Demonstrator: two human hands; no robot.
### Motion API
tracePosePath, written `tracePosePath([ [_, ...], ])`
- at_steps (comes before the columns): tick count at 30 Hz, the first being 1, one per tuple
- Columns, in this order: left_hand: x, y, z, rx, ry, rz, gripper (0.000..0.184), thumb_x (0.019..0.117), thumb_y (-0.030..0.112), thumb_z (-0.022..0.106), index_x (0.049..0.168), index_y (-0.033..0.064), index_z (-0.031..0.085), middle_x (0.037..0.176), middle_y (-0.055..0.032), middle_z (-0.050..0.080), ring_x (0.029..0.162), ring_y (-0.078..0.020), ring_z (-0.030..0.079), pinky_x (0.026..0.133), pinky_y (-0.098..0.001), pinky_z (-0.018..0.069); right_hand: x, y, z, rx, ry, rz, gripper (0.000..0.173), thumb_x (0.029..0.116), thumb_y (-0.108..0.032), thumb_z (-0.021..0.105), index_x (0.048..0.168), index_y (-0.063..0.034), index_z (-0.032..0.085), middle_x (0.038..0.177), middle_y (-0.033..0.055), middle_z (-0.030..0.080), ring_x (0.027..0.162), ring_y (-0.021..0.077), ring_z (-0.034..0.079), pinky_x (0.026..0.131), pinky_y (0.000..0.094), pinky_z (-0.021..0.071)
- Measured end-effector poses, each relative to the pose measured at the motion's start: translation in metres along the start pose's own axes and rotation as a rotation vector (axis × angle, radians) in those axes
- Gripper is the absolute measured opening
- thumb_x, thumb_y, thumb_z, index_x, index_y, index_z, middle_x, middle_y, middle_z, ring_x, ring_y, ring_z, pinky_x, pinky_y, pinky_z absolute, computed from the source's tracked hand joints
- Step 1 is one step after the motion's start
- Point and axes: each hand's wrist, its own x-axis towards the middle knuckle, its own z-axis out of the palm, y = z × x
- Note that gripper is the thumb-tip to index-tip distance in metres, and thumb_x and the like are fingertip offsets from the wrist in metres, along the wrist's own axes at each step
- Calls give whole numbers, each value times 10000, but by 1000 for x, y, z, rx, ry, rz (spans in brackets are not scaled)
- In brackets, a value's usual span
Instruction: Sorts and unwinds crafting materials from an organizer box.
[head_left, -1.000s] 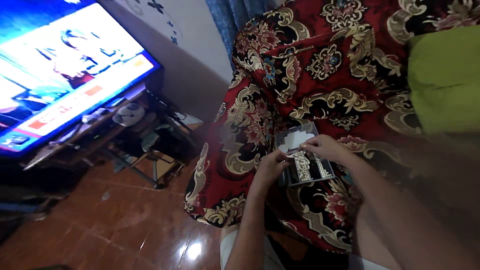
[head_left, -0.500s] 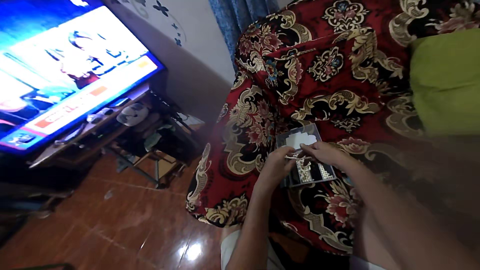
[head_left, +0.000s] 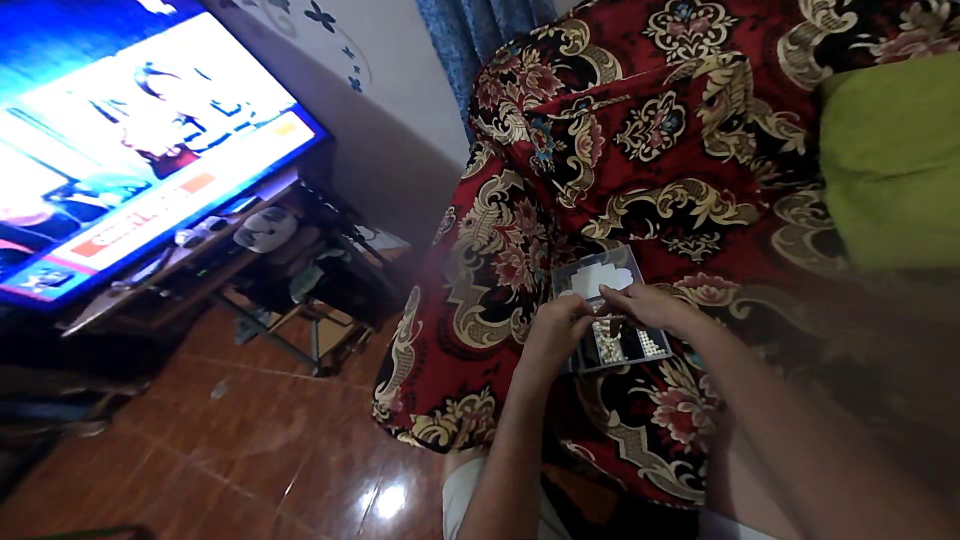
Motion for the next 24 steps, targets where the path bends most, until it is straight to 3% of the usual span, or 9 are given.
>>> tracePosePath([
  [4,1,4,2,-38,72,8,176,972,88,646,1073,-32,726,1037,-153,736,965,-225,714,917,-374,560,-2,-1,2,42,-35,-66,542,1095,-497,389,1152,-61,707,790,-18,600,638,48,475,640,262,410],
  [7,3,8,2,-131,90,-41,210,985,99,630,1156,-11,683,1010,-115,737,913,-171,712,862,-337,570,-2,1,5,136,-63,-164,375,1080,-371,522,1069,-38,695,726,-59,528,599,12,462,606,213,418],
  [10,3,7,3,-173,122,-49,230,984,98,625,1193,6,660,1005,-93,736,882,-152,702,822,-320,565,1,4,6,193,-92,-232,286,1063,-310,570,1008,-53,683,709,-80,513,572,-11,431,570,187,393],
  [16,4,-2,4,-399,147,-64,242,989,89,619,1210,-7,643,988,-64,735,853,-83,690,807,-276,564,0,1,7,185,-110,-247,289,1084,-301,523,1028,-66,681,694,-80,490,538,-5,376,522,187,333],
  [20,0,-9,-1,-271,142,-41,288,983,180,650,1228,29,658,1045,-48,719,799,-67,643,748,-247,534,1,2,8,202,-125,-245,286,1095,-269,497,1001,-60,668,691,-75,488,531,-3,377,507,181,324],
  [24,-5,-21,-3,-121,131,66,199,984,160,649,1032,-10,741,980,-123,721,898,-150,683,857,-299,549,-4,-2,9,305,-166,-187,262,1113,-236,442,1036,-64,624,718,-70,516,528,-7,414,484,162,332],
])
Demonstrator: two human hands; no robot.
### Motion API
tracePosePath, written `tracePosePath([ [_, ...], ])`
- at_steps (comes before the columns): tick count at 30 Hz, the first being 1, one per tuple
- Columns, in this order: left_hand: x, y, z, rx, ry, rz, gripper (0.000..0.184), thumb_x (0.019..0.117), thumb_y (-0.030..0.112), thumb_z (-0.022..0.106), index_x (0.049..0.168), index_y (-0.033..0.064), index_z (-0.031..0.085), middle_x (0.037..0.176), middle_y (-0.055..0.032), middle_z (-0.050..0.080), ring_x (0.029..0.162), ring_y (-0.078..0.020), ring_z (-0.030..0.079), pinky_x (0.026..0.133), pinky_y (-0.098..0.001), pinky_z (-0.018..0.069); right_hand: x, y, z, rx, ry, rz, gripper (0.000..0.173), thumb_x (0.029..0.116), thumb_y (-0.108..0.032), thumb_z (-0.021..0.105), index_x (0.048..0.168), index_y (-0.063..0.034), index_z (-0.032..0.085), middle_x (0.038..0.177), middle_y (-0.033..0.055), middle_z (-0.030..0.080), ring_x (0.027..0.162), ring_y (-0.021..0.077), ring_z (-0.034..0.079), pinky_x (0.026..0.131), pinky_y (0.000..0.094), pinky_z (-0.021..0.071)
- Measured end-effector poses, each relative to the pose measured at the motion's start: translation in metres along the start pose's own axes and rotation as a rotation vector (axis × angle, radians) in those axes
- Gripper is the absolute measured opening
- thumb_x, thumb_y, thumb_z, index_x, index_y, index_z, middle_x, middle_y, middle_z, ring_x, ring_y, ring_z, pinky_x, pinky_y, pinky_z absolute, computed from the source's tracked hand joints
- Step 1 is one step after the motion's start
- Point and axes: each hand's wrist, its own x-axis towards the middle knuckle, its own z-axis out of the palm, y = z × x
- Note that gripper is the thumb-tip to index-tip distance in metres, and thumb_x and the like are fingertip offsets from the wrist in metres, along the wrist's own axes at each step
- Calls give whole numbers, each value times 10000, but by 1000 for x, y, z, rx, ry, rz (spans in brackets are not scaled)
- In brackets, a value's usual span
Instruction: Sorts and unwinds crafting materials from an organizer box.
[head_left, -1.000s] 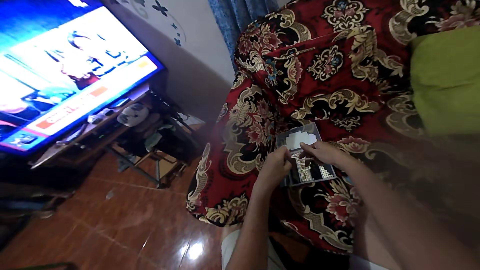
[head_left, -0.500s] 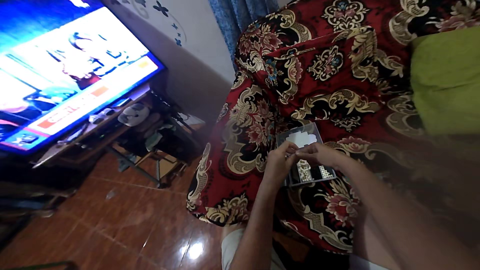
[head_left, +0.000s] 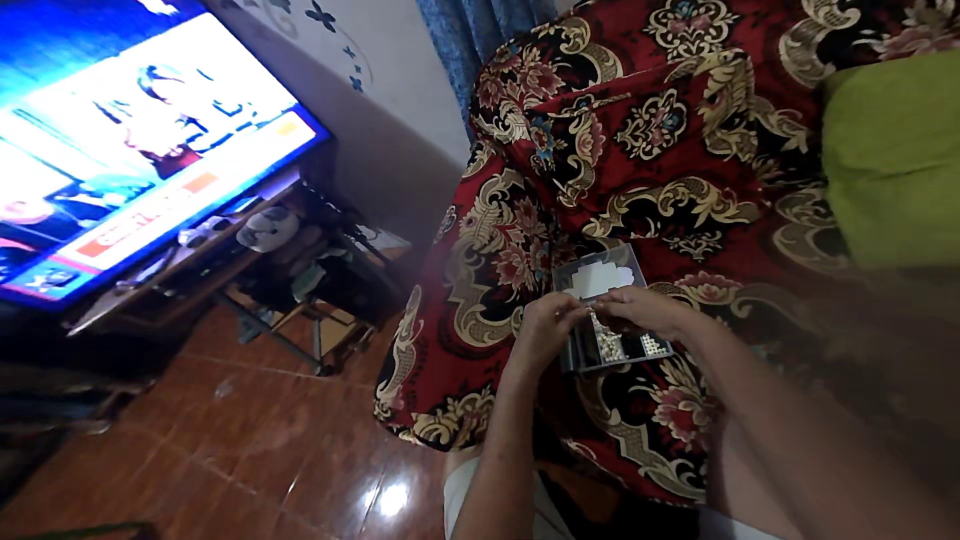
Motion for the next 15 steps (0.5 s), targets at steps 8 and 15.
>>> tracePosePath([
  [8,-2,-10,-9,-369,274,-327,209,1055,86,482,1076,-49,639,871,-32,630,765,-64,583,749,-248,501,-2,5,-10,37,-62,3,255,1114,-214,424,965,-102,598,670,-89,484,482,-14,351,447,153,276],
  [15,-9,-33,-49,-1047,815,-419,299,1122,158,273,994,108,538,733,63,567,536,-3,486,510,-148,438,-12,-4,-33,11,107,43,262,1114,-196,420,961,-82,601,660,-82,467,494,-9,364,460,154,289],
])
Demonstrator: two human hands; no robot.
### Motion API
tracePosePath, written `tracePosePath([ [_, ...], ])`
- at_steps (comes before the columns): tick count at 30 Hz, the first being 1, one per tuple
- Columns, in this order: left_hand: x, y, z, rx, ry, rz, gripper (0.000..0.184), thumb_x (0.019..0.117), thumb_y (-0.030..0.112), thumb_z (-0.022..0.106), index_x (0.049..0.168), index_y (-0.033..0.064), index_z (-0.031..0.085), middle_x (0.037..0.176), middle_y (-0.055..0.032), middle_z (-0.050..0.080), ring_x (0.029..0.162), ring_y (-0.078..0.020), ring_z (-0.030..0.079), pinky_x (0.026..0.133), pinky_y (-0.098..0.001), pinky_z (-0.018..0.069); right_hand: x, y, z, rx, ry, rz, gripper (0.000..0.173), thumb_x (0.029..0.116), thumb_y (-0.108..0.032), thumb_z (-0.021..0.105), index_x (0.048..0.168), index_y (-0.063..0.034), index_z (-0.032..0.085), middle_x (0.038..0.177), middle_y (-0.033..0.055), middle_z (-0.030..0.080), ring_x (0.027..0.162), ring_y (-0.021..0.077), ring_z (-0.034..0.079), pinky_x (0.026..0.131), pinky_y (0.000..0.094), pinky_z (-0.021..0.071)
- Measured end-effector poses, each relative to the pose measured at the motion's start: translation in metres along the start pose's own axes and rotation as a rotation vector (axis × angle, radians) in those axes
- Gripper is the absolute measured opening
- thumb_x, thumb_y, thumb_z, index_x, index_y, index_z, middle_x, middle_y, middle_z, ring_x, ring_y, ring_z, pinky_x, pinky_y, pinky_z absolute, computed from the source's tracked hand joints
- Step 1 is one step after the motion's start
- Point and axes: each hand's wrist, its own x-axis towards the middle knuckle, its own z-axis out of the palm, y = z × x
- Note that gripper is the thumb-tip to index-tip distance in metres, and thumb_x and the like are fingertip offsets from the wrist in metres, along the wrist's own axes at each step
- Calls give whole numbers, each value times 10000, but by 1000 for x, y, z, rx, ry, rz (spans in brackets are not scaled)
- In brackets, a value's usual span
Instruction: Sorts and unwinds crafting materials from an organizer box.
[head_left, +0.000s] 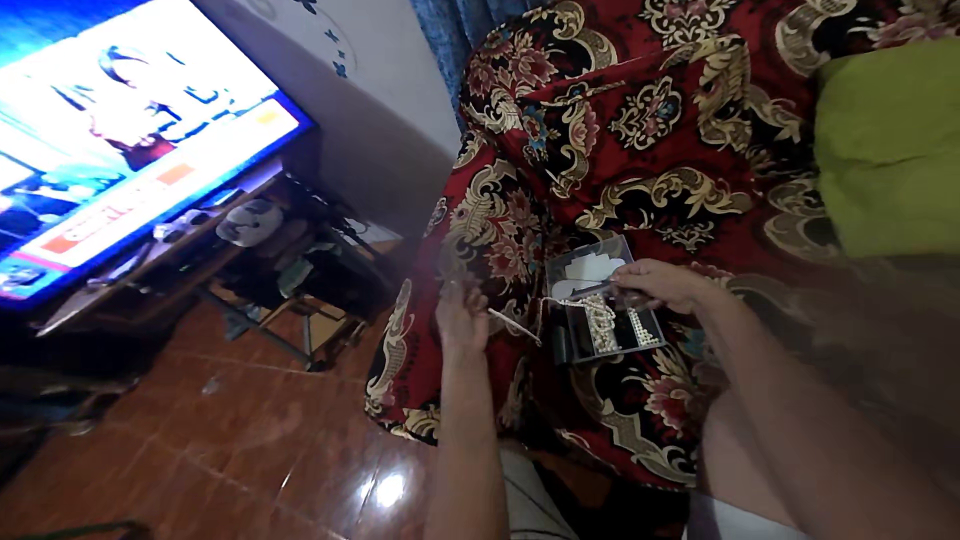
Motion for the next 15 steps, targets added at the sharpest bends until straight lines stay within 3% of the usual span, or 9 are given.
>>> tracePosePath([
  [4,10,5,-15,-141,131,135,313,1129,178,255,1019,112,540,753,69,590,533,0,508,510,-145,458,-3,-1,-14,-249,200,86,286,1112,-230,455,1038,-25,642,800,-3,551,634,29,462,585,201,381],
  [6,12,5,-20,-184,167,181,326,1131,188,254,1015,126,552,768,72,591,558,0,510,532,-145,455,-2,3,-23,-370,267,153,347,1118,-250,447,1143,30,650,1022,135,633,855,162,559,806,354,463],
  [8,14,5,-23,-238,196,201,341,1133,198,244,1007,136,555,758,78,592,553,6,508,530,-139,453,1,10,-32,-474,316,179,382,1120,-253,439,1144,60,656,1116,214,648,991,278,608,928,475,466],
  [11,16,3,-26,-296,218,219,352,1134,199,230,1043,126,562,809,67,623,558,9,519,521,-132,450,5,17,-36,-608,365,214,398,1112,-255,449,1131,70,677,1122,267,655,1053,385,623,948,578,454],
  [15,18,5,-25,-338,300,245,326,1133,181,236,1012,129,533,829,48,628,536,11,499,491,-127,425,9,12,-22,-709,301,263,388,1107,-255,455,1179,62,666,1164,274,649,1100,396,620,962,586,451],
])
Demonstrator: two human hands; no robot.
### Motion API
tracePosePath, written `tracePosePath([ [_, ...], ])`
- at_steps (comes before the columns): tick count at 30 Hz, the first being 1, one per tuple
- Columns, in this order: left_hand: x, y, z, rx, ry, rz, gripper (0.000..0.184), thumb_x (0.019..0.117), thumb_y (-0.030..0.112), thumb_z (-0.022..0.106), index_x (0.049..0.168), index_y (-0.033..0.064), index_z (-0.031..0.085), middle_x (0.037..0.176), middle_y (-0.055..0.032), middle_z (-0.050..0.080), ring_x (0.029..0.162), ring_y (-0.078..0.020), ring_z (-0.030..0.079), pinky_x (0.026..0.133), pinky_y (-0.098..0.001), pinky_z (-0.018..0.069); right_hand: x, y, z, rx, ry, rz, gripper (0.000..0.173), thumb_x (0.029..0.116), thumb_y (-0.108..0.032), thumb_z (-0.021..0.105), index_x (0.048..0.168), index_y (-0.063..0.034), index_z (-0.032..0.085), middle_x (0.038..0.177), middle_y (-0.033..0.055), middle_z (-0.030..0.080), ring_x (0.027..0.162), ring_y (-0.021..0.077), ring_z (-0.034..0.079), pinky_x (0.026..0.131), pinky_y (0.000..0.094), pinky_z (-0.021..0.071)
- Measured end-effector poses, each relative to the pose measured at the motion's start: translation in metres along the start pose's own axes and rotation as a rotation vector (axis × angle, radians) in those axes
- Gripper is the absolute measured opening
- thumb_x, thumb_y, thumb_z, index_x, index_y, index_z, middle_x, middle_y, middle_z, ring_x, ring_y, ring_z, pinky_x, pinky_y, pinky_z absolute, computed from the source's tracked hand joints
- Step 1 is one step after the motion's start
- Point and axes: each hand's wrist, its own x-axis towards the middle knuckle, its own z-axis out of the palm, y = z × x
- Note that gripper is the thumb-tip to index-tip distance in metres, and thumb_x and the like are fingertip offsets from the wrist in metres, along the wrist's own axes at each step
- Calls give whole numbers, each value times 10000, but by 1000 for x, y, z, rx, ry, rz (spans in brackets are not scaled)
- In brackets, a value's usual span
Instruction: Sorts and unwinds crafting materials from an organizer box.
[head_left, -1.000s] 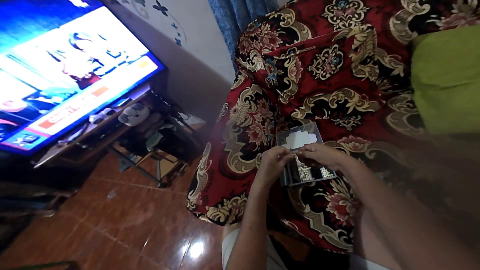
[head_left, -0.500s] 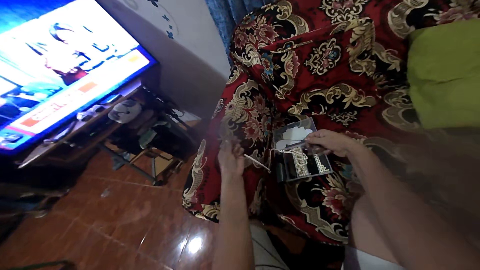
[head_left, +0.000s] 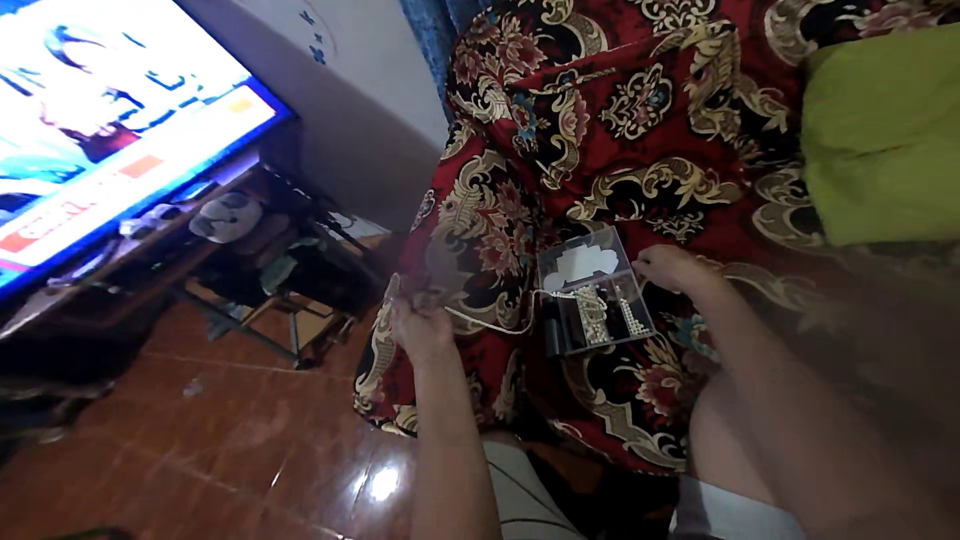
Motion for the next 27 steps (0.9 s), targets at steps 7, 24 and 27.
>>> tracePosePath([
  [7,-22,-5,14,251,-179,-81,257,1121,144,292,1020,124,528,822,68,621,569,11,518,521,-137,446,-4,-22,23,-89,-71,-60,311,1078,-164,503,1230,57,660,1259,270,640,1203,406,609,1043,571,445],
  [24,-79,-20,41,1004,-951,-77,189,1062,81,472,1103,-48,605,871,-34,636,750,-58,595,728,-249,518,-11,-33,25,-67,128,-86,221,1026,-147,604,1108,9,737,1124,239,701,1098,406,660,973,590,492],
  [27,-96,-37,42,1111,-1103,6,238,1056,102,494,1131,-70,641,963,-116,693,817,-125,660,798,-316,561,-15,-31,26,234,164,-256,305,1069,-266,569,1151,-16,724,1066,167,719,938,269,693,877,464,551],
])
